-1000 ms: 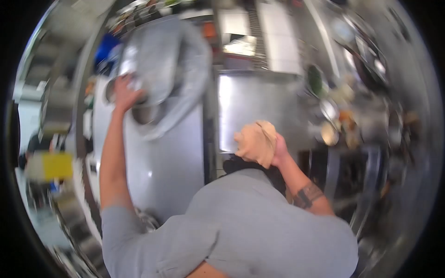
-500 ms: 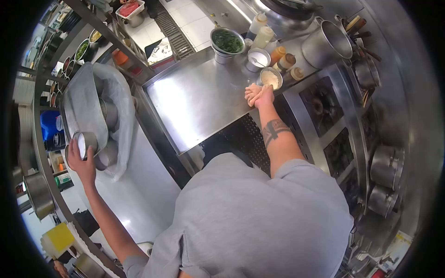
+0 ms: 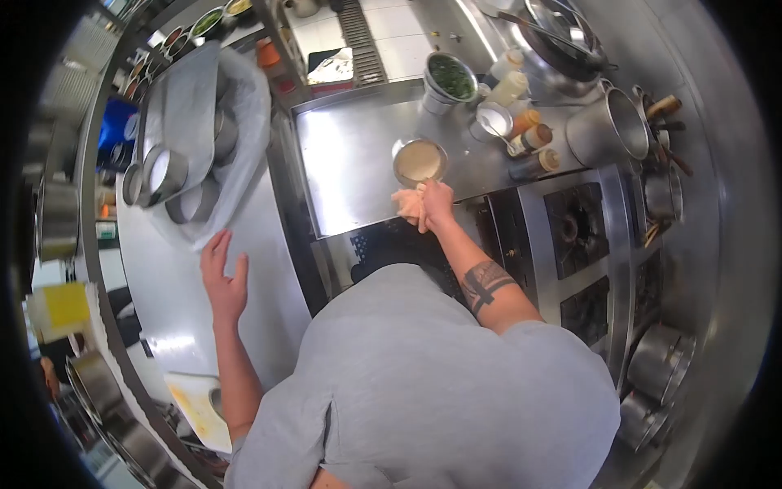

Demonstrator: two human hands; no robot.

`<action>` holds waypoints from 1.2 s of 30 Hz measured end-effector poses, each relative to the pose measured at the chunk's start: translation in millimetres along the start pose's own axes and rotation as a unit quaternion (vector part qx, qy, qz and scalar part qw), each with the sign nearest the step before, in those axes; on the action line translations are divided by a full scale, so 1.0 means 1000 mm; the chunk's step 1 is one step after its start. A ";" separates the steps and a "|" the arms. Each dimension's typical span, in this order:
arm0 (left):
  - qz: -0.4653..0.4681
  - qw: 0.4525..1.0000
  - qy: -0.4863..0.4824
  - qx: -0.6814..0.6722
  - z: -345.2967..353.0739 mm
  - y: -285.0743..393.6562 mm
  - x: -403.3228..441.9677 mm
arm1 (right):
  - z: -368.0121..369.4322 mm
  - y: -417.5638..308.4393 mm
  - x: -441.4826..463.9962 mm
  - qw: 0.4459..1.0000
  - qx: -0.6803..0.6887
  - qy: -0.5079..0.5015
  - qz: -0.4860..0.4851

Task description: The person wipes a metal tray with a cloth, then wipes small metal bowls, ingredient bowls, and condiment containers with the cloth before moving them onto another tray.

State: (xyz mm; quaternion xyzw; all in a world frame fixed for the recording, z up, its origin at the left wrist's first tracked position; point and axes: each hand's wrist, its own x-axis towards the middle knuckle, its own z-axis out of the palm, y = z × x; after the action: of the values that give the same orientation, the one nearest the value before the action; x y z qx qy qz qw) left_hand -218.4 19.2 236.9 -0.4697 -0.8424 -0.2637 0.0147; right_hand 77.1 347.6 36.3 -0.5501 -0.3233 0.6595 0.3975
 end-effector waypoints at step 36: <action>-0.171 0.978 -0.052 -0.107 -0.003 0.034 -0.113 | 0.125 0.002 -0.066 0.821 -0.515 -0.208 -0.132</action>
State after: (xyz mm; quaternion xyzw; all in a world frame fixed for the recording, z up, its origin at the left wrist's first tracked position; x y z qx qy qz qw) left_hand -128.9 -56.2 223.2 -0.3306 -0.8769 -0.3256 -0.1249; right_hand -41.0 290.0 89.0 -0.4762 -0.7607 0.4367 0.0625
